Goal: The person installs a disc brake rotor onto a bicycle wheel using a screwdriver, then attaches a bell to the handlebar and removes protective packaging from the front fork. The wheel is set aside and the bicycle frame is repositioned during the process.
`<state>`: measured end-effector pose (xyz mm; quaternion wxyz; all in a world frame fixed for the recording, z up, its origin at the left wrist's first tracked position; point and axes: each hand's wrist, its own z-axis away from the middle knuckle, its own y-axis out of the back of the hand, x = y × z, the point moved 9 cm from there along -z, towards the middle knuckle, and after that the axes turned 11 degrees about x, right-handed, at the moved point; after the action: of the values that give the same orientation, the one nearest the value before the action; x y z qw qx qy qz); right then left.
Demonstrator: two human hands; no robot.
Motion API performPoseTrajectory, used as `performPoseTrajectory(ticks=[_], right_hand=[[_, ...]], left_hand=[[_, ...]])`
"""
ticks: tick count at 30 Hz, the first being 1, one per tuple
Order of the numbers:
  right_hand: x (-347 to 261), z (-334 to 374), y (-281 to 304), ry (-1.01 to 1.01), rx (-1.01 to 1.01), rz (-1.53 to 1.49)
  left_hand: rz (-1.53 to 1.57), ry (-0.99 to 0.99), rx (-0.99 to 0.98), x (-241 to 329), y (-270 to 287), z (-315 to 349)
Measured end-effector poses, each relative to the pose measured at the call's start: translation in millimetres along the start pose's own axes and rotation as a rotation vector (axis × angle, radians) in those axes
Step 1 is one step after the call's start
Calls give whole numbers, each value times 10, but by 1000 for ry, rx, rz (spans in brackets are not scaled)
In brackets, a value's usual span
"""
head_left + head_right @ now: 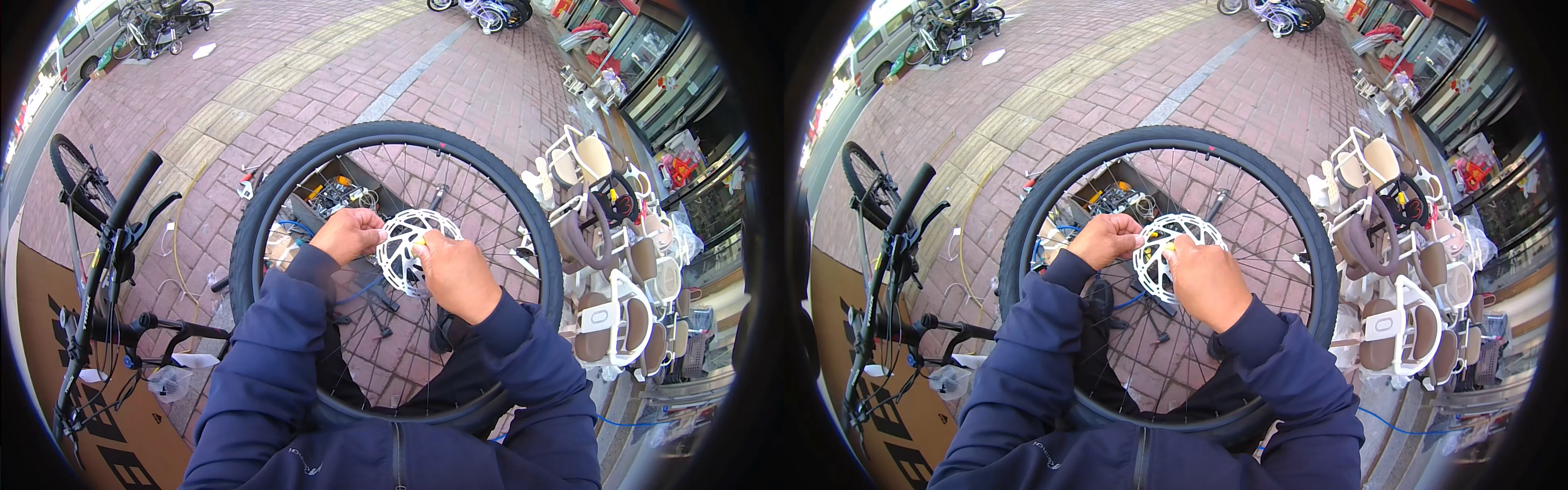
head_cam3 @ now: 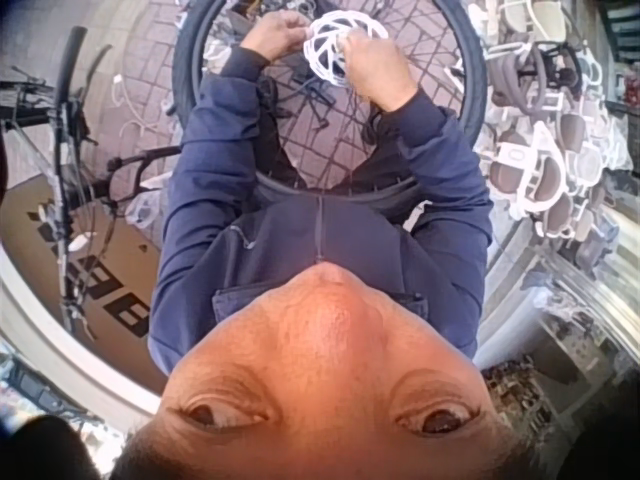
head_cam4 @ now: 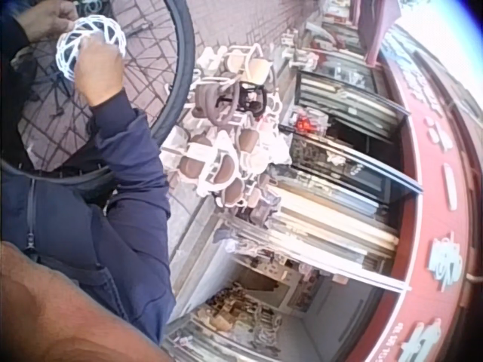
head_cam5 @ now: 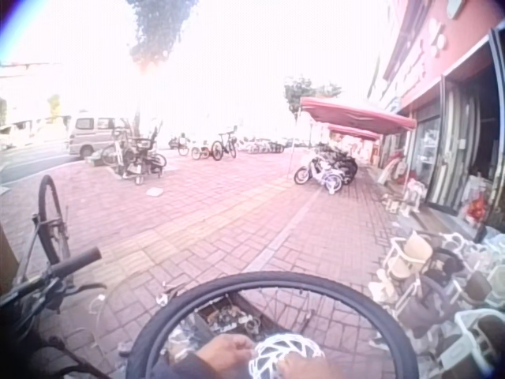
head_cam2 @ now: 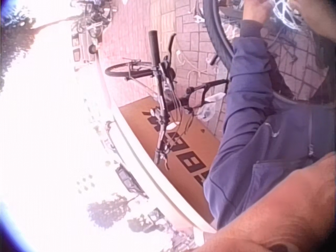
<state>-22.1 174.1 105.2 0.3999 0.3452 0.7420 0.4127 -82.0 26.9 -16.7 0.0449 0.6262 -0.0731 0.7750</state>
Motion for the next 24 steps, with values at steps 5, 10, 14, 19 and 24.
performPoseTrajectory(ticks=[5,10,14,19,24], right_hand=[[-11,-143,251,110,97,-25],[38,-88,522,138,76,-184],[100,29,511,124,7,-193],[133,76,430,119,-4,-222],[187,61,385,120,2,-188]], left_hand=[[5,3,-15,-1,-35,5],[-39,-5,5,25,4,9],[-33,-12,-1,53,5,22],[-57,-25,0,93,-6,38],[-35,-24,-3,101,-18,42]])
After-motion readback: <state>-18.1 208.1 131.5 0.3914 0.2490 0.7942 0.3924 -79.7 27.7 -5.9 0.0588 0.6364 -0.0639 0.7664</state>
